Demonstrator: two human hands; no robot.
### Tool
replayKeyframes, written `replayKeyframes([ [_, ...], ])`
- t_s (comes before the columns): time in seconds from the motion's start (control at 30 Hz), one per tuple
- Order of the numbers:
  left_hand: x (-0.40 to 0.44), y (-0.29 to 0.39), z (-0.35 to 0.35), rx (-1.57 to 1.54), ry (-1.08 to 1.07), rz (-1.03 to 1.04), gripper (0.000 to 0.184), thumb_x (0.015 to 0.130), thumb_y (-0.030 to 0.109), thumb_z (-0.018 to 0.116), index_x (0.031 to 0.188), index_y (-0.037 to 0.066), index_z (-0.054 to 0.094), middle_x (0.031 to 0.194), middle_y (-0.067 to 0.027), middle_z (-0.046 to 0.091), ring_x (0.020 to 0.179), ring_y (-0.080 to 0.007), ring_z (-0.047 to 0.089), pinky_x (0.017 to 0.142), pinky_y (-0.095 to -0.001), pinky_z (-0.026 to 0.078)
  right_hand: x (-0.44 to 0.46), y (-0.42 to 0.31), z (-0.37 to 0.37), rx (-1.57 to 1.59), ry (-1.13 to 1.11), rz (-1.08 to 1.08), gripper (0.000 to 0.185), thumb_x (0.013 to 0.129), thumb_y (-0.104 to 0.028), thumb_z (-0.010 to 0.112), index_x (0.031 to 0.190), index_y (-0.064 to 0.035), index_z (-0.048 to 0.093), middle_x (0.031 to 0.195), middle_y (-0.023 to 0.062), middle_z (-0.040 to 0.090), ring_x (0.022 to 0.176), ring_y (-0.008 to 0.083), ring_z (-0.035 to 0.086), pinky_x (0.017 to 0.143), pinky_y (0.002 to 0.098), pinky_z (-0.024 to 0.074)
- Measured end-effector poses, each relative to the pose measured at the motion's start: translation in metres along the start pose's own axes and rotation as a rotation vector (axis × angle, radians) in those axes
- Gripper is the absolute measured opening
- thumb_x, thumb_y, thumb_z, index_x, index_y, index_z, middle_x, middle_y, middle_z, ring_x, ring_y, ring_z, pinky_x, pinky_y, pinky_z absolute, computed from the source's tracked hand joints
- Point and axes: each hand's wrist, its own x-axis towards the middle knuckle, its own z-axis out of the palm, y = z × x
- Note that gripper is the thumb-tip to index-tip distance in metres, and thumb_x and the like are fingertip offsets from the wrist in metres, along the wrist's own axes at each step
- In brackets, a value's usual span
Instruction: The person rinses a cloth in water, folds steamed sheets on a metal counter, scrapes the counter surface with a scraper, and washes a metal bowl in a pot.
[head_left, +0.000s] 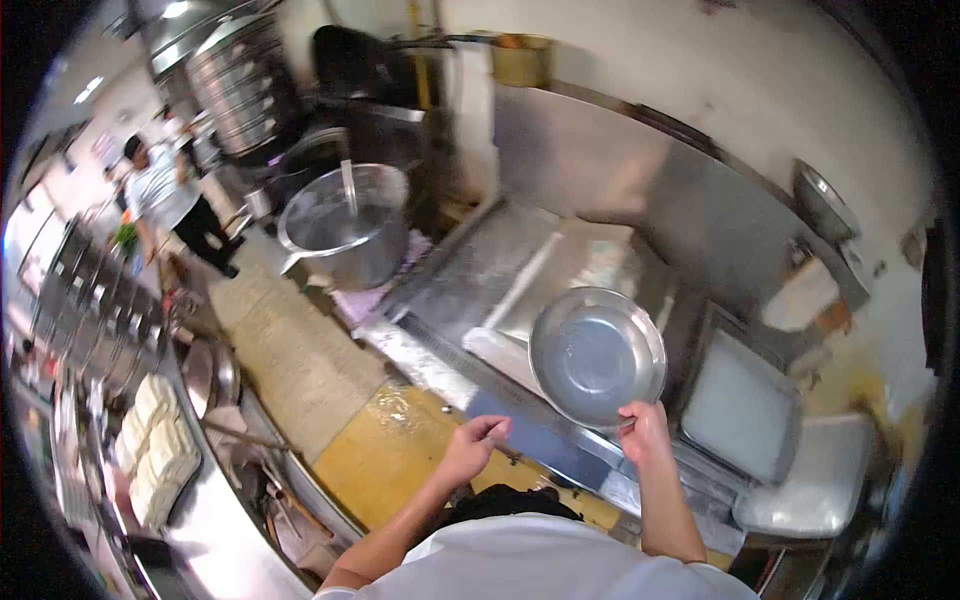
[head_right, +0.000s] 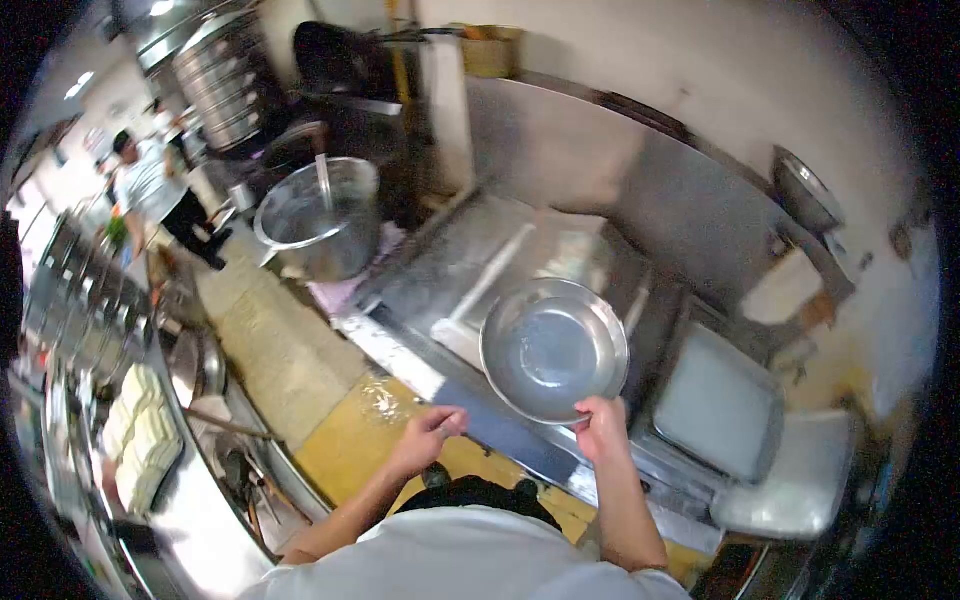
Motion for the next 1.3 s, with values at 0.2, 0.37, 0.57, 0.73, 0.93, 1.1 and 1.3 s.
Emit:
replayKeyframes([
  [0.2,-0.018,0.024,-0.119,-0.43,0.055,0.126,0.061,0.108,0.05,0.042,0.139,-0.002,0.051,0.129,-0.0168,0.063,0.115,-0.0265,0.063,0.104,-0.0429,0.049,-0.004,0.081,0.134,0.063,-0.388,0.159,0.044,0.074,0.009,0.057,0.117,0.0058,0.059,0.107,0.0176,0.066,0.092,0.0315,0.069,0.079,0.0474,0.0603],
  [0.37,-0.04,0.058,-0.198,-0.622,0.088,0.187,0.069,0.104,0.062,0.039,0.144,0.006,0.045,0.14,-0.0123,0.056,0.126,-0.0267,0.056,0.106,-0.049,0.046,-0.007,0.129,0.235,-0.037,-0.61,0.26,0.046,0.076,0.009,0.054,0.122,0.0053,0.056,0.109,0.0167,0.065,0.091,0.0303,0.069,0.078,0.0471,0.0609],
  [0.57,-0.035,0.074,-0.258,-0.753,0.304,0.118,0.059,0.104,0.044,0.052,0.145,0.003,0.042,0.138,-0.0145,0.057,0.122,-0.0293,0.06,0.101,-0.0511,0.052,-0.027,0.158,0.348,-0.154,-0.754,0.272,0.045,0.078,0.007,0.055,0.123,0.0079,0.056,0.111,0.0187,0.065,0.095,0.0304,0.071,0.076,0.0472,0.0656],
  [0.73,-0.008,0.096,-0.307,-0.711,0.577,0.111,0.048,0.089,0.005,0.057,0.135,-0.004,0.046,0.122,-0.0181,0.063,0.102,-0.028,0.07,0.086,-0.043,0.063,-0.025,0.169,0.425,-0.178,-0.873,0.286,0.037,0.089,-0.001,0.059,0.124,0.0099,0.056,0.113,0.0213,0.067,0.094,0.0317,0.072,0.075,0.0467,0.066],
  [0.93,0.043,0.146,-0.371,-0.736,0.675,0.094,0.04,0.079,-0.003,0.051,0.119,-0.008,0.052,0.106,-0.0152,0.063,0.086,-0.0285,0.068,0.08,-0.0419,0.064,0.022,0.163,0.511,-0.366,-0.928,-0.03,0.054,0.094,-0.012,0.065,0.139,0.0107,0.046,0.131,0.0257,0.059,0.116,0.0343,0.064,0.091,0.0486,0.0574],
  [1.1,0.102,0.171,-0.428,-0.687,0.725,0.055,0.033,0.076,-0.004,0.048,0.108,-0.009,0.054,0.095,-0.0131,0.061,0.078,-0.0272,0.065,0.069,-0.0402,0.062,0.076,0.135,0.586,-0.826,-0.827,-1.151,0.083,0.087,-0.013,0.072,0.156,0.0048,0.028,0.157,0.0245,0.039,0.145,0.0385,0.041,0.124,0.0495,0.0194],
  [1.3,0.167,0.202,-0.483,-0.586,0.709,0.061,0.01,0.077,-0.004,0.048,0.079,-0.003,0.057,0.077,-0.0134,0.058,0.067,-0.0271,0.063,0.062,-0.0438,0.056,0.121,0.108,0.676,-1.738,-1.324,-0.98,0.067,0.095,-0.043,0.062,0.146,-0.0014,0.051,0.163,0.0218,0.031,0.153,0.0396,0.023,0.125,0.0565,0.0142],
])
